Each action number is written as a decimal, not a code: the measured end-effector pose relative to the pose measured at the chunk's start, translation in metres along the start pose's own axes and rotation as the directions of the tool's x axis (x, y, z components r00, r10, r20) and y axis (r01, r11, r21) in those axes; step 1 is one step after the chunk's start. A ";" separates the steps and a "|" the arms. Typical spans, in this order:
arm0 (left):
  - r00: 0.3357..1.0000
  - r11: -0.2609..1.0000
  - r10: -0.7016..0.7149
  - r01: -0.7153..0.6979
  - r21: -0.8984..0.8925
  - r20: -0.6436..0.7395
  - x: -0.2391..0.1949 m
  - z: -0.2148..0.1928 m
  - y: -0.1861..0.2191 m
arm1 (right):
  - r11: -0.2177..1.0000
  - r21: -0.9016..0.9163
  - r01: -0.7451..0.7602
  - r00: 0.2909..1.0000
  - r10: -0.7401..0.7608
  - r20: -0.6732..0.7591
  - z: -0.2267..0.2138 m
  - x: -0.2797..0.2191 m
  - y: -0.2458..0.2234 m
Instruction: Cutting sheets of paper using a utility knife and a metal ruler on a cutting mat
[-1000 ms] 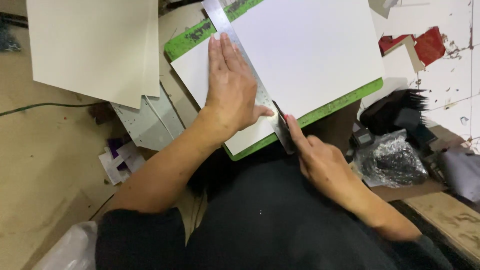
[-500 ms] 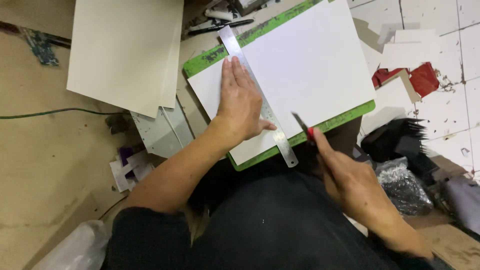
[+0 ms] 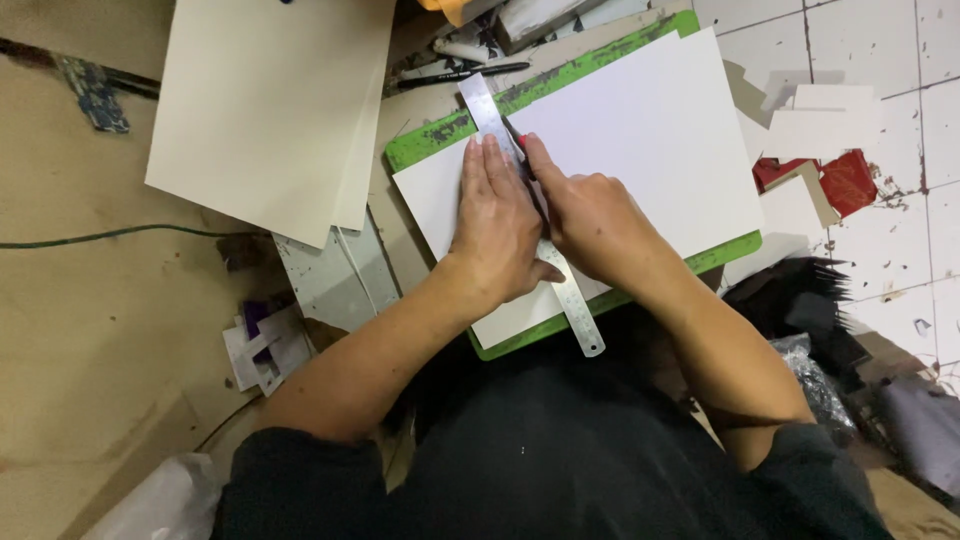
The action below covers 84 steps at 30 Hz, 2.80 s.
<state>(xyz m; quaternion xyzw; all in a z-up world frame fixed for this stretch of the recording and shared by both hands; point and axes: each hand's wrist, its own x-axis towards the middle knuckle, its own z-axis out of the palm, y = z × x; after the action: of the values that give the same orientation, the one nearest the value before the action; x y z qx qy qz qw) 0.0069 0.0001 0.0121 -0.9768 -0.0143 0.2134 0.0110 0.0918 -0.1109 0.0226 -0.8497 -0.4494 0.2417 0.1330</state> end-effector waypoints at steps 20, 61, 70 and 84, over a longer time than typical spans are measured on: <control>0.999 0.949 -0.019 0.028 0.315 -0.032 -0.003 0.009 -0.003 | 0.966 -0.024 -0.256 0.893 0.246 0.376 0.024 -0.221 -0.006; 0.998 0.955 -0.055 0.054 0.292 -0.004 -0.002 0.002 -0.003 | 0.974 -0.010 -0.227 0.911 0.216 0.352 0.010 -0.208 -0.001; 0.995 0.966 -0.062 0.039 0.254 0.084 0.000 -0.001 0.001 | 0.998 0.063 0.013 0.991 -0.004 -0.133 0.018 -0.021 0.007; 0.999 0.999 -0.025 0.027 0.042 -0.046 -0.010 -0.002 -0.001 | 0.992 0.096 -0.084 0.985 0.067 0.160 0.005 -0.073 -0.011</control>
<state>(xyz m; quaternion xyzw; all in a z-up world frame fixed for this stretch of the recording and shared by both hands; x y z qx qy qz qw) -0.0008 0.0005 0.0182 -0.9806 -0.0223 0.1915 0.0347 0.0462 -0.1656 0.0442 -0.8365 -0.4128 0.3354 0.1315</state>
